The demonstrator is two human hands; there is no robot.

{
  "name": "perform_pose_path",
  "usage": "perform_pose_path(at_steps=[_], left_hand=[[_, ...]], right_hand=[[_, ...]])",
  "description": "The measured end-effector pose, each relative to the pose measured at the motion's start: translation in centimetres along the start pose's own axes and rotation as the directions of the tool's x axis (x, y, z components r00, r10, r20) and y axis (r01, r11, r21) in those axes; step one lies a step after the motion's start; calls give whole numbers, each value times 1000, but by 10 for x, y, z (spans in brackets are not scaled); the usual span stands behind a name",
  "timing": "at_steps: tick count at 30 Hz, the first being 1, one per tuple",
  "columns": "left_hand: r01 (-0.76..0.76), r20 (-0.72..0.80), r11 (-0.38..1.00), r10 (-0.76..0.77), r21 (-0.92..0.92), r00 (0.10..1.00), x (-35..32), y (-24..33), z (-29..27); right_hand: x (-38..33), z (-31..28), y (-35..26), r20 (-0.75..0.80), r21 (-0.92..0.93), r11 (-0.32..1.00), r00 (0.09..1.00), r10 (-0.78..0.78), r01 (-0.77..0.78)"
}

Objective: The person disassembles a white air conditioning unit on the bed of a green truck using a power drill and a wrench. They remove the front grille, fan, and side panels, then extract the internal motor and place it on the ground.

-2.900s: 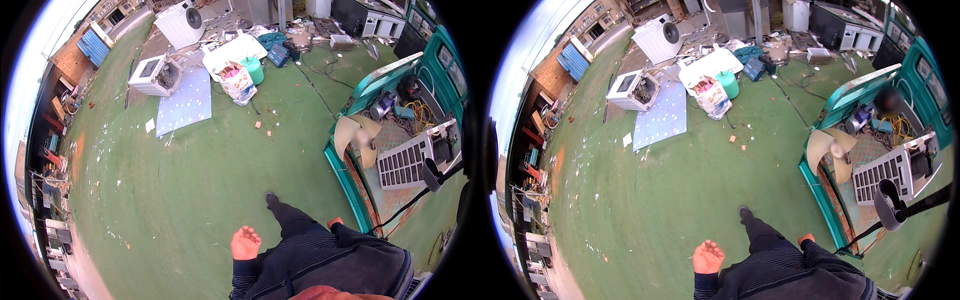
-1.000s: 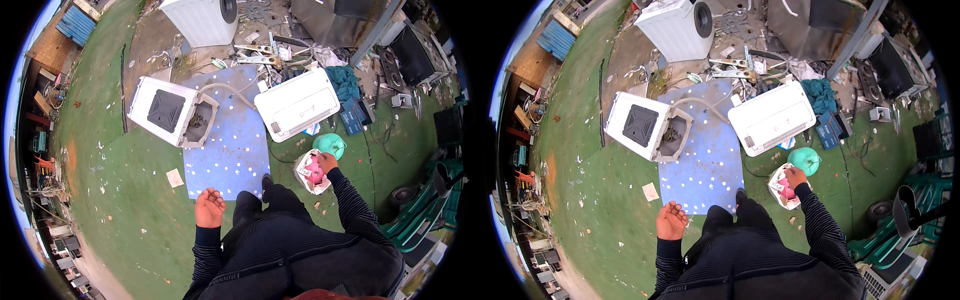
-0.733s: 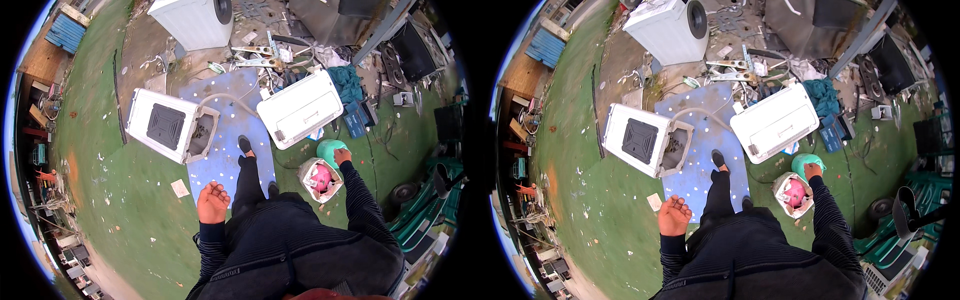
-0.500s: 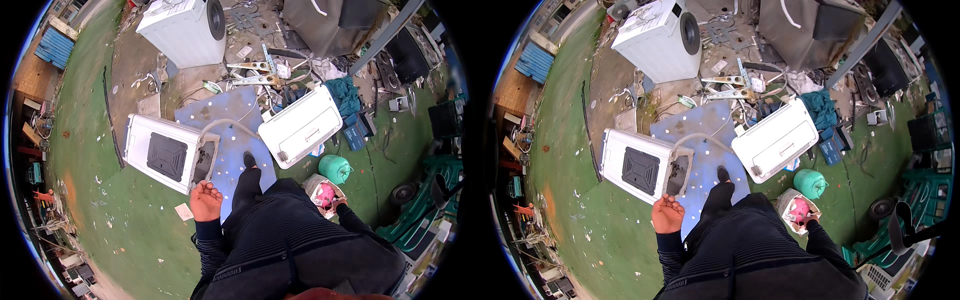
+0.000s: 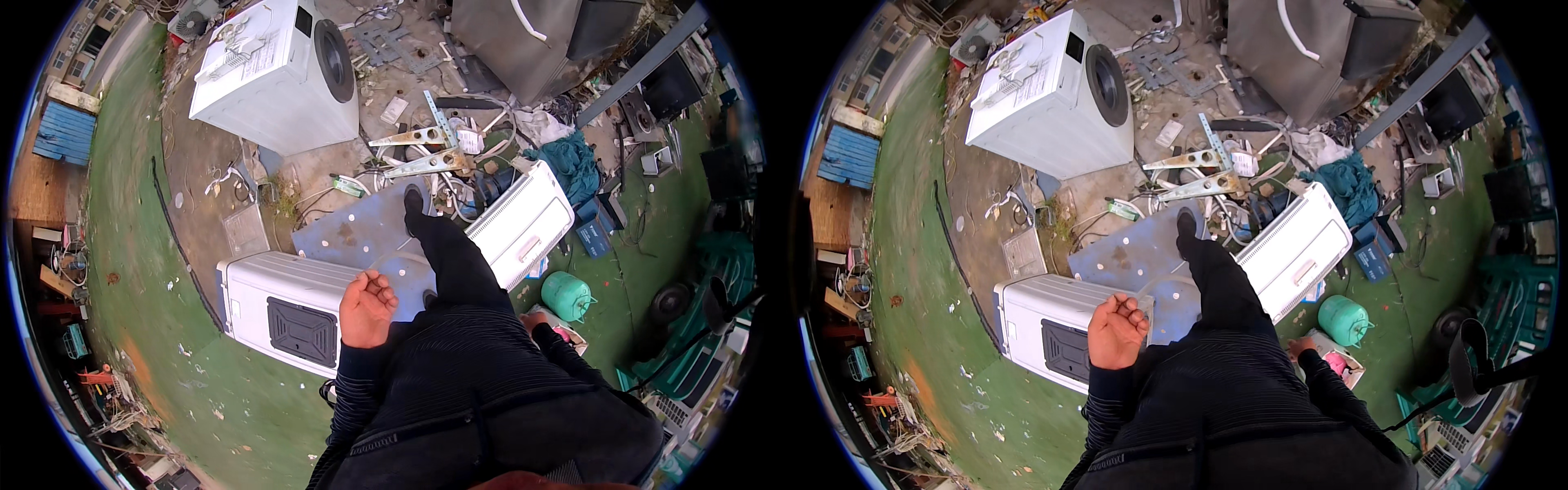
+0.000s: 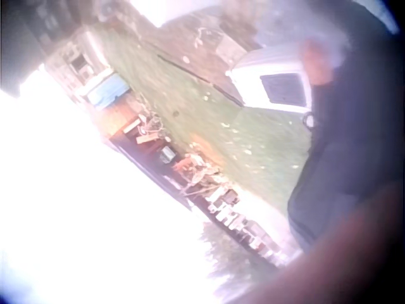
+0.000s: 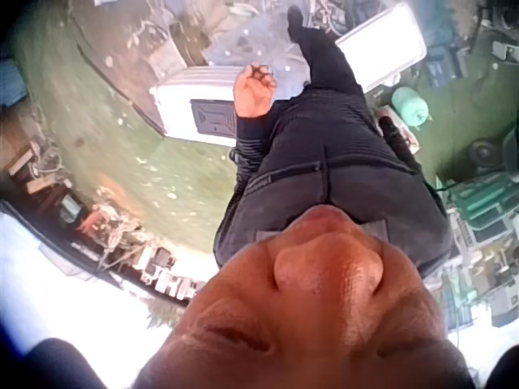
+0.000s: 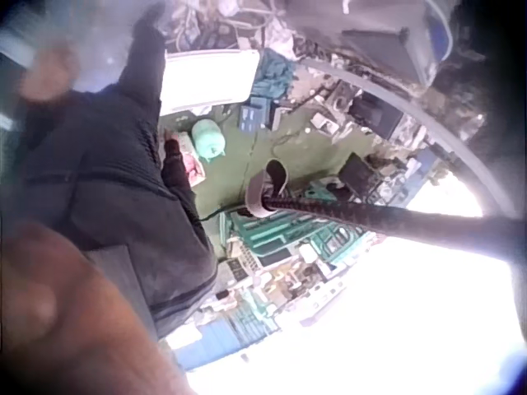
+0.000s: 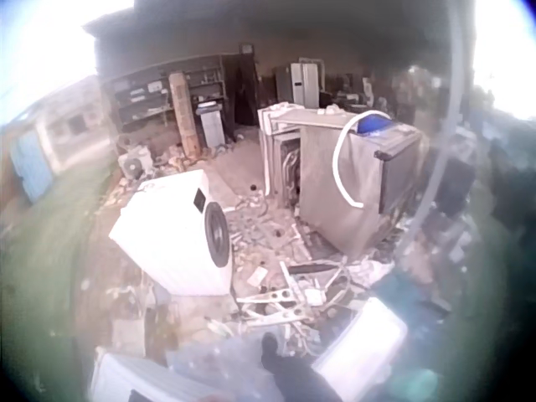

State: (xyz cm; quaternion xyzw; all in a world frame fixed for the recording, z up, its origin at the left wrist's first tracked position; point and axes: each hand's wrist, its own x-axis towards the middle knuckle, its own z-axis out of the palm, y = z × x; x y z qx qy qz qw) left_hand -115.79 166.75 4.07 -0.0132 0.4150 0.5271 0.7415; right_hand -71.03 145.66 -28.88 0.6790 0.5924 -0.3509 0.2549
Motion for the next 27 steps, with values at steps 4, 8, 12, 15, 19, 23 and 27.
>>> perform_pose_path(at_steps=[4,8,12,15,19,23,27], left_hand=[[95,-46,995,-96,-22,994,79,48,25],[79,-111,996,-74,43,991,158,117,68],[24,-62,991,-16,131,998,229,192,113],[-41,-5,985,43,169,999,279,228,151],[-3,56,987,-6,162,998,343,245,209],[169,78,977,-180,131,981,415,241,256],[237,137,965,-251,108,958,509,247,298]], right_hand=[[105,-42,6,161,153,981,982,98,-123],[170,-178,-41,189,128,991,982,-1,-23],[231,-332,-98,79,988,95,928,365,-121],[255,-424,-119,-215,972,165,910,354,165],[284,-465,-124,-222,973,146,893,392,178],[300,-488,-140,177,984,-92,899,400,-152],[356,-543,-144,277,953,-3,862,424,-304]])
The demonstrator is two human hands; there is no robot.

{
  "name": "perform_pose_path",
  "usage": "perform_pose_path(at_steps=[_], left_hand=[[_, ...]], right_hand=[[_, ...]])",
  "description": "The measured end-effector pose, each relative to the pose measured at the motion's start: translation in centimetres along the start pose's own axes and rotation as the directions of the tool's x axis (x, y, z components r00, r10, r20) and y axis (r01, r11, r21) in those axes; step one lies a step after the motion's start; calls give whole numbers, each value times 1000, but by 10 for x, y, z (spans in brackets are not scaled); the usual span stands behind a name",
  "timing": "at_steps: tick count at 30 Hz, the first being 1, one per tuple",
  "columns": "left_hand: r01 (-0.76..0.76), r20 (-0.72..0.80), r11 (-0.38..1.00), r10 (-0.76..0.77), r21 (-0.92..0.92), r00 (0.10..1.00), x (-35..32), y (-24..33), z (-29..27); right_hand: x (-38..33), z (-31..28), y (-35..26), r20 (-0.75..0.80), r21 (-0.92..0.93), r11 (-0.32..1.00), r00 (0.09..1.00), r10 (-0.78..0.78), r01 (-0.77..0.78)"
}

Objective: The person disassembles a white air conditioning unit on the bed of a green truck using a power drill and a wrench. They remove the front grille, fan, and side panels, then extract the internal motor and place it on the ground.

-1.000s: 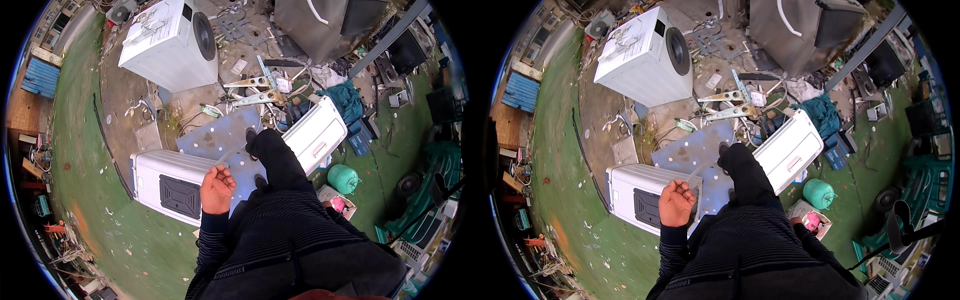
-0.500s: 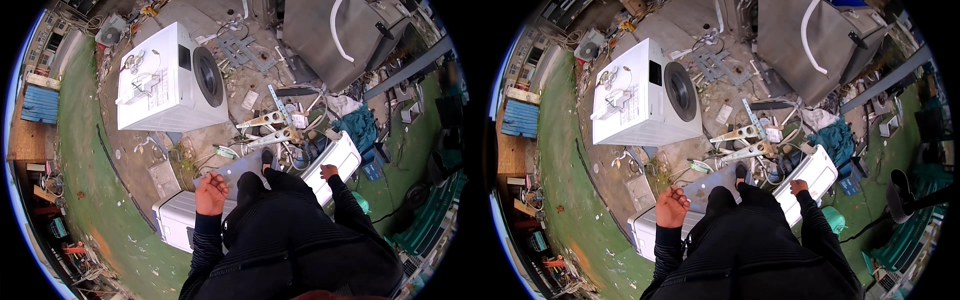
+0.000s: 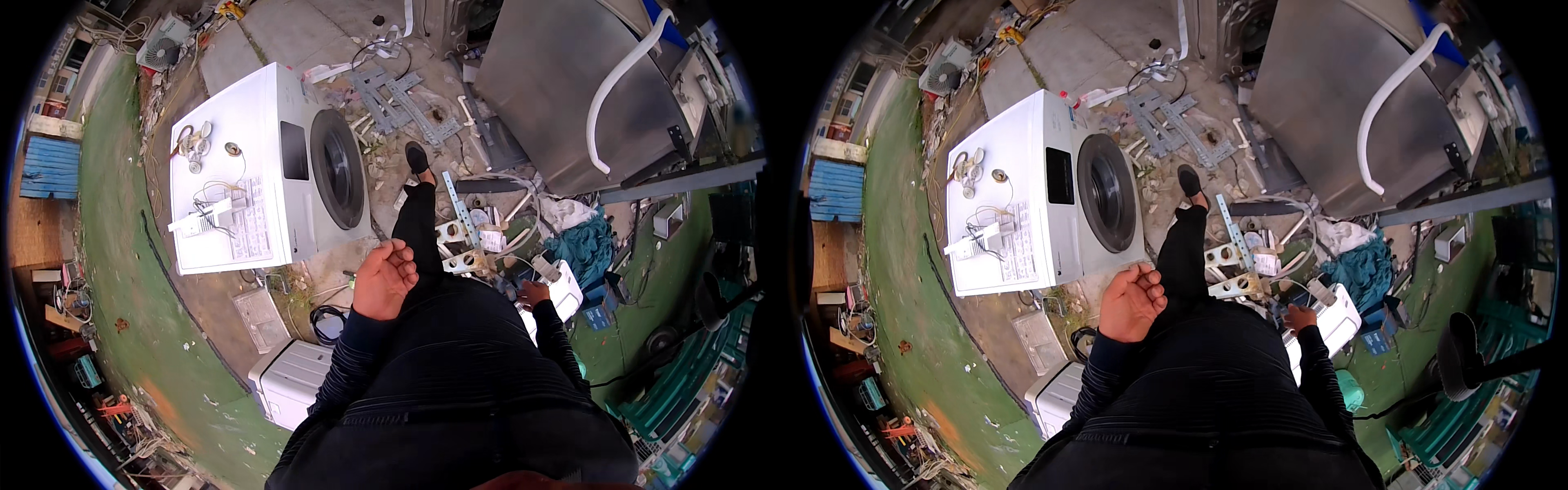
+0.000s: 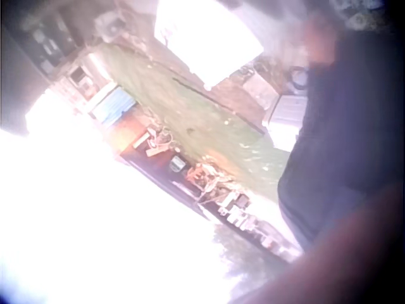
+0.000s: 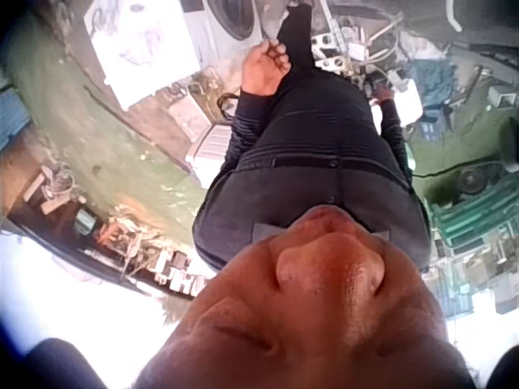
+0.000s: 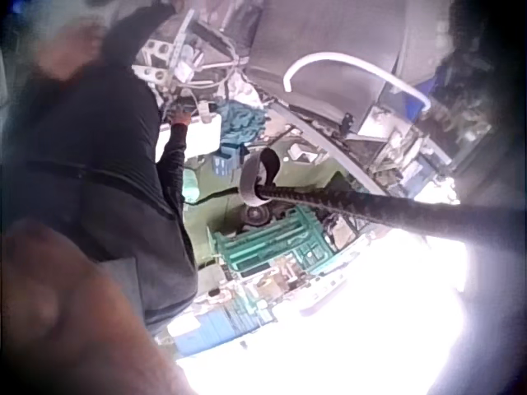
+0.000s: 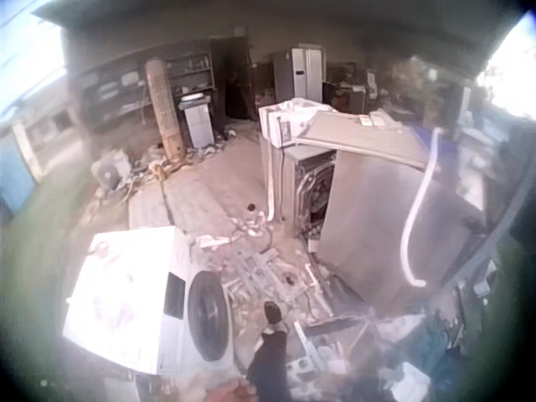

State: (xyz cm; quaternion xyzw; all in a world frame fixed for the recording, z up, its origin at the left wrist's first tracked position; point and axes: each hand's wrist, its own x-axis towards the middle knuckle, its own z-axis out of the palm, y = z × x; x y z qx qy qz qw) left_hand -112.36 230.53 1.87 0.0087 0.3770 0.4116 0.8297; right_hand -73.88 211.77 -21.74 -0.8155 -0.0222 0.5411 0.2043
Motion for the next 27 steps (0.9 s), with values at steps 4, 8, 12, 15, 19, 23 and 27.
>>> perform_pose_path(at_steps=[4,8,12,15,19,23,27], left_hand=[[70,-41,997,-69,24,997,116,67,26],[114,-130,993,-114,-4,985,239,156,57],[-59,-109,998,57,-20,992,307,274,111],[-200,-153,979,202,29,967,336,359,156],[-368,-26,929,367,-30,930,374,440,212],[-393,33,914,398,-97,917,425,483,259],[-364,-11,908,370,-206,929,490,523,249]], right_hand=[[87,28,-147,110,208,957,967,-229,203],[107,93,-346,-6,118,916,923,-385,383],[127,151,-479,100,18,859,854,-510,511],[159,213,-561,76,-509,619,748,-659,598],[110,336,-729,275,-653,360,651,-708,667],[122,425,-864,392,-686,314,697,-600,657],[168,506,-959,501,-716,229,713,-491,660]])
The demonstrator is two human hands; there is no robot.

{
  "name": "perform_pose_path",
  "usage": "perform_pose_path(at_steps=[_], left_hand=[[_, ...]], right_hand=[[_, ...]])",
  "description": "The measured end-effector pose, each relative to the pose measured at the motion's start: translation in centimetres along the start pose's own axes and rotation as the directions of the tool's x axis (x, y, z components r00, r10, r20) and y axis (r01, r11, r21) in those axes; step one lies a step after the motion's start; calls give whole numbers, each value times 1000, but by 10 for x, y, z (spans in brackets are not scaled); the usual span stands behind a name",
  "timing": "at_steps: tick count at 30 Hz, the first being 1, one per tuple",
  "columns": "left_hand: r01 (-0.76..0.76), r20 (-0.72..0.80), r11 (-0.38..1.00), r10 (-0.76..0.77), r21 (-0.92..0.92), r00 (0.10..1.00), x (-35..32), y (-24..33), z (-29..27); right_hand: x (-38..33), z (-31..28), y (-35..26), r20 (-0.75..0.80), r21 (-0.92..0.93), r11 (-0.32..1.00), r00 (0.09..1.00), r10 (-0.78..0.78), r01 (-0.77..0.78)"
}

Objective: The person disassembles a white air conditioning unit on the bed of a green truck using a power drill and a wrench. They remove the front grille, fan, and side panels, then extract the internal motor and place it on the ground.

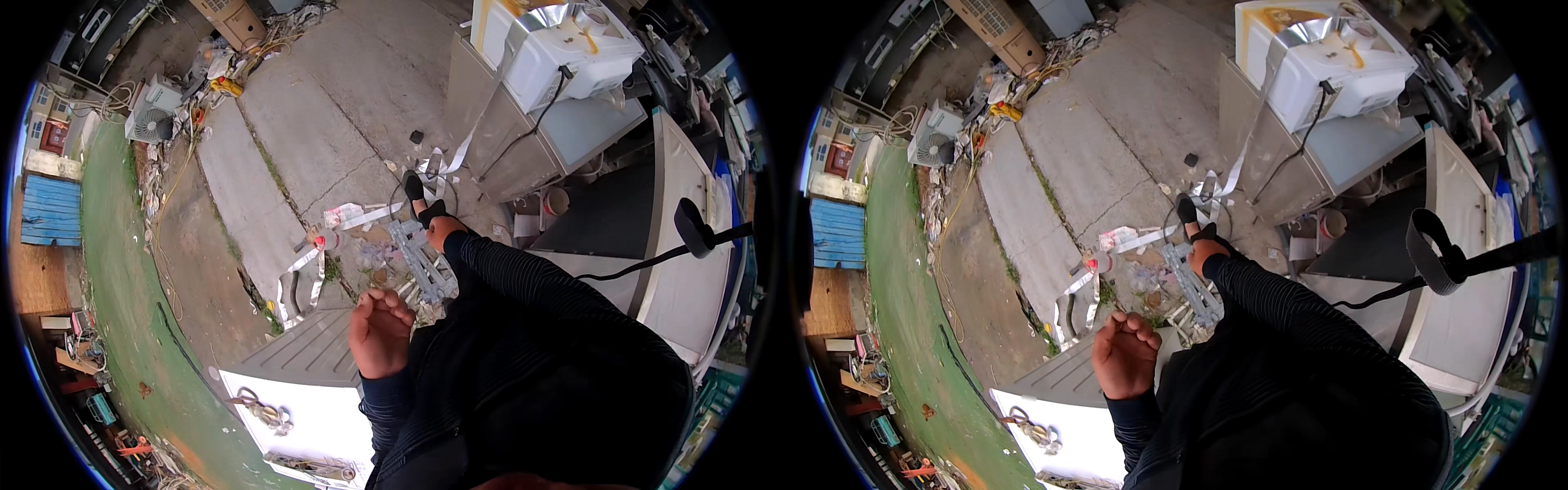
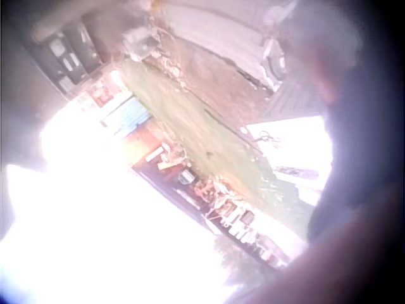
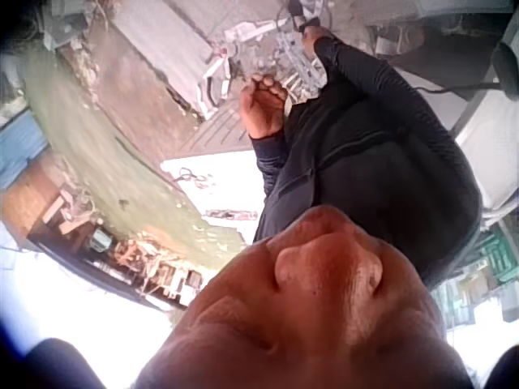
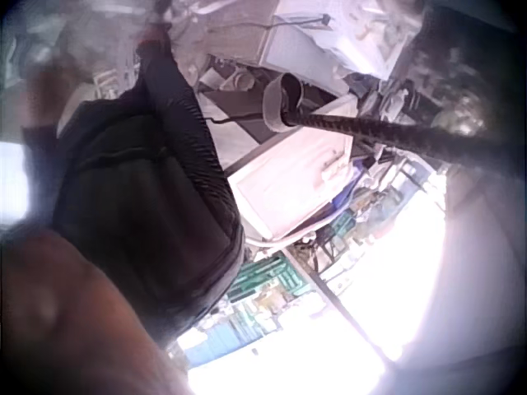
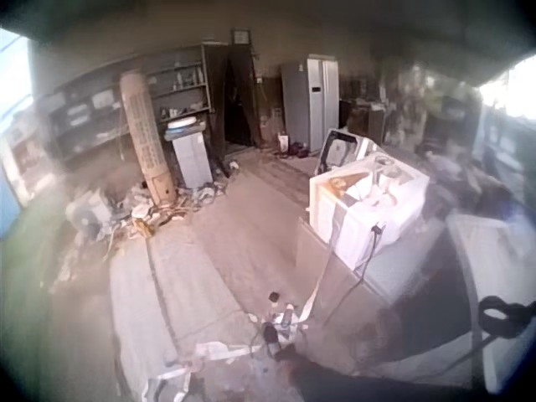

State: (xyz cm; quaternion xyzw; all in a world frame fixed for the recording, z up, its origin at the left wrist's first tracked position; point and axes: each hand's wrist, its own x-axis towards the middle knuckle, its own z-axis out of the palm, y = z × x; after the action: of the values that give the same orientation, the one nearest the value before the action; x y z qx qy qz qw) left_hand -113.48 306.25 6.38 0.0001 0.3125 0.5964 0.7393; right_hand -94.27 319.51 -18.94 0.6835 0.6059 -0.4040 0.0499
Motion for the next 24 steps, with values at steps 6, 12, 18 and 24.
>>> perform_pose_path(at_steps=[6,12,18,24], left_hand=[[-87,-203,977,47,-193,978,147,78,-21],[-119,-178,991,107,-58,978,311,193,60],[-69,51,997,67,35,996,485,264,127],[129,35,990,-131,59,991,645,262,212]], right_hand=[[188,-34,-21,173,-126,989,983,-57,79],[343,-198,-106,-12,-32,999,1000,19,-19],[482,-342,-131,-110,107,994,994,-1,13],[571,-471,-85,-124,60,991,985,122,-115]])
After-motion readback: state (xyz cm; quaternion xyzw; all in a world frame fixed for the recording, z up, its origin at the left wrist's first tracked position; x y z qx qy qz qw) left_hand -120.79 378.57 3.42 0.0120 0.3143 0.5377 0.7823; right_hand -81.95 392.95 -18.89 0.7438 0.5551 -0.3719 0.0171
